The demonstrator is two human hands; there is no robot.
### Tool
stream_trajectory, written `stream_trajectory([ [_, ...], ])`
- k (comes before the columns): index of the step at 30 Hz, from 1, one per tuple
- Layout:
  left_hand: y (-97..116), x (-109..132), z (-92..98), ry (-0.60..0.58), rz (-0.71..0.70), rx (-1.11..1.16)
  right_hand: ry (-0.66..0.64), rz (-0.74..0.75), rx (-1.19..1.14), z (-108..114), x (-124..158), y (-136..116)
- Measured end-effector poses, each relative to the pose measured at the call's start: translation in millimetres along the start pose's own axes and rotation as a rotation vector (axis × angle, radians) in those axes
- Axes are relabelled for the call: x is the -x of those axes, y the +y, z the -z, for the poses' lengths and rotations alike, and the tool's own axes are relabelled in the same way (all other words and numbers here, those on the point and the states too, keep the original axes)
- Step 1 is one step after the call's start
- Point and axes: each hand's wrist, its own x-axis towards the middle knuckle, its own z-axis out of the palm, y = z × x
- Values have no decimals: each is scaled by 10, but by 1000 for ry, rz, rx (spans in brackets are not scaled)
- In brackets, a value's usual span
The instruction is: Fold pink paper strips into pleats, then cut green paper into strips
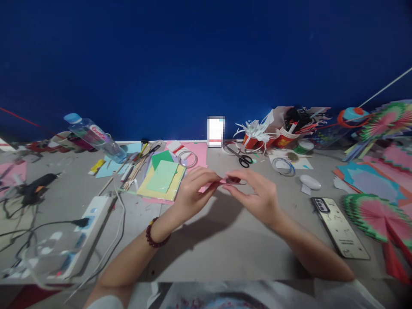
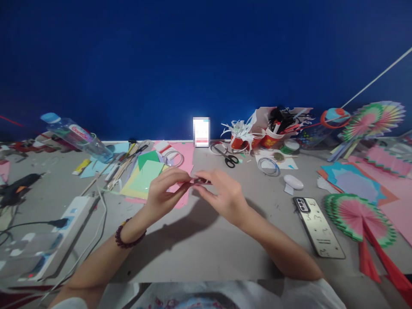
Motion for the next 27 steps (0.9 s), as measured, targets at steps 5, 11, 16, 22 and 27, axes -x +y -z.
stream_trajectory([
  [5, 48, -8, 14, 10, 53, 35, 12, -34, -22, 34, -45, -8],
  [11, 92, 16, -42, 28, 16, 27, 54, 28, -60, 0, -59, -39],
  [16, 133, 15, -30, 92, 13, 52, 72, 51, -14, 7, -42, -28],
  [22, 124, 21, -10, 97, -28, 37, 63, 71, -19, -8, -19, -4],
  [27, 121, 20, -5, 130, -30, 24, 70, 41, -29, -13, -24, -27],
])
